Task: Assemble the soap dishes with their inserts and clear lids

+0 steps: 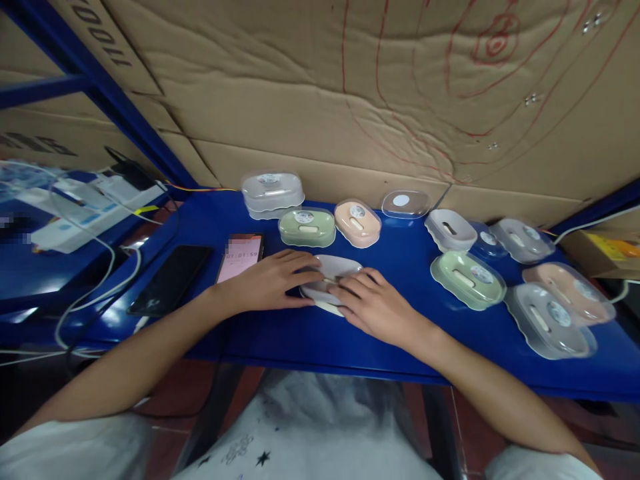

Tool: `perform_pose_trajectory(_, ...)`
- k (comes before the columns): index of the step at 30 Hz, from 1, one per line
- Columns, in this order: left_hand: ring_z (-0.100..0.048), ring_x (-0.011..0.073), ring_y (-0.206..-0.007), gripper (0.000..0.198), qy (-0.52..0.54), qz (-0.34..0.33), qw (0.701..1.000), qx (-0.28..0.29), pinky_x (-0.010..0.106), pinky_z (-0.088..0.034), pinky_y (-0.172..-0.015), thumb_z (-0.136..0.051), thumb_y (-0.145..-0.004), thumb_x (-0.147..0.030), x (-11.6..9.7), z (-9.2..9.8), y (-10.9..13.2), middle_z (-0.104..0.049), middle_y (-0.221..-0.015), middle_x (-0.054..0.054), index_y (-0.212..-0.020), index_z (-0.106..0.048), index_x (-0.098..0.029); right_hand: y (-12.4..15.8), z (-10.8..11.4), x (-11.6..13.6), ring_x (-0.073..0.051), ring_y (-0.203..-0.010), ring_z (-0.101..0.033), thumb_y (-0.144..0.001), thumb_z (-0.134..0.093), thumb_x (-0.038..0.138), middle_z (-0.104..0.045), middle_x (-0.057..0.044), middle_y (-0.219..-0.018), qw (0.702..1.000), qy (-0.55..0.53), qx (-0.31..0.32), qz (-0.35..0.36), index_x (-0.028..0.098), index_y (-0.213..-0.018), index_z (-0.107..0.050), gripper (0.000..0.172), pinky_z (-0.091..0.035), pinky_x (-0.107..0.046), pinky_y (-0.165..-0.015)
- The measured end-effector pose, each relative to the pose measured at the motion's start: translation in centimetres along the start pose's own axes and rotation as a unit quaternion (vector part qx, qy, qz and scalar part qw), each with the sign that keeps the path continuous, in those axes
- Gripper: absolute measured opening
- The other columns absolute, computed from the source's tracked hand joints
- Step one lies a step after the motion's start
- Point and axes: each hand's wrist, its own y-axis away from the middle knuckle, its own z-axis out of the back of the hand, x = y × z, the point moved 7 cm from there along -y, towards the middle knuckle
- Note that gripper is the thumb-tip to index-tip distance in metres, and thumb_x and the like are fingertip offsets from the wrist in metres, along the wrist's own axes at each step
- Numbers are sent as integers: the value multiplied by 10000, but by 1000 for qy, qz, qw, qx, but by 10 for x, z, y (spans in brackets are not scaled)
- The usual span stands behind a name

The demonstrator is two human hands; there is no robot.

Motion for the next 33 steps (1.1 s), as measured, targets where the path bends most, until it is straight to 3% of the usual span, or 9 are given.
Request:
perform_pose_trajectory(6,-624,331,-1363,420,-22,7,1000,6,474,-536,-1108,-739,-986,-417,-3,-6,-3,-676,-1412,171,-1325,-684,-176,0,-8,16,-304,-1242,-670,-1072,-602,400,-725,-160,-1374,998,55,-5,12,116,-1482,-612,499,-531,-462,-1037)
perform_pose_trajectory(11,-612,332,-1385,464,-1,17,1000,8,471,-547,-1106,-751,-977,-410,-1,-11,-2,-653,-1448,180,-1368,-668,-175,0,-3,9,-247,-1163,-720,-1105,-524,300,-771,-106,-1306,1000,19,-12,9,175,-1401,-683,358,-559,-406,-986)
perform_pose_trajectory(14,-618,323,-1380,441,20,21,1000,3,484,-545,-1130,-734,-986,-402,-1,-12,-1,-647,-1457,170,-1367,-673,-189,-3,15,-48,-246,-1226,-701,-1124,-443,314,-755,-75,-1349,996,-26,-41,-74,241,-1404,-675,370,-539,-440,-1050)
perform_pose_trajectory(16,-607,317,-1394,412,29,19,999,-4,487,-534,-1156,-729,-983,-374,-2,-10,-1,-650,-1454,166,-1349,-683,-190,-1,30,-108,-305,-1333,-637,-1114,-398,301,-696,-122,-1441,976,35,-82,-197,213,-1468,-620,427,-496,-515,-1103)
perform_pose_trajectory(19,-603,298,-1394,370,48,10,999,-19,468,-527,-1175,-733,-971,-313,-4,-7,0,-682,-1418,138,-1318,-696,-191,0,33,-185,-375,-1535,-426,-1042,-462,259,-461,-198,-1666,931,132,-68,-334,118,-1614,-429,591,-351,-608,-1219)
perform_pose_trajectory(21,-616,291,-1369,320,55,5,998,-23,459,-532,-1166,-736,-969,-291,-6,-6,0,-704,-1389,115,-1274,-711,-197,-2,24,-216,-400,-1558,-367,-972,-548,249,-410,-233,-1686,914,158,-32,-373,76,-1641,-357,717,-276,-649,-1242)
perform_pose_trajectory(23,-637,291,-1321,256,53,-4,998,-19,457,-546,-1139,-738,-977,-298,-7,-7,-1,-724,-1349,99,-1213,-724,-200,-3,19,-230,-432,-1493,-422,-927,-596,256,-482,-271,-1608,902,173,-24,-395,55,-1610,-402,739,-279,-674,-1210)
perform_pose_trajectory(28,-675,280,-1189,259,34,-24,999,-15,439,-577,-1053,-704,-1029,-408,-14,-8,-6,-745,-1223,85,-1187,-714,-203,5,27,-207,-370,-1156,-639,-979,-527,289,-699,-199,-1237,899,177,-56,-395,146,-1254,-718,364,-469,-525,-1008)
perform_pose_trajectory(33,-619,349,-1318,557,21,48,998,-25,514,-543,-1117,-809,-940,-425,-10,-6,-9,-588,-1472,162,-1413,-604,-213,23,43,-131,-275,-950,-700,-1026,-518,308,-731,-112,-1067,922,146,-148,-327,191,-1135,-721,258,-527,-385,-818)
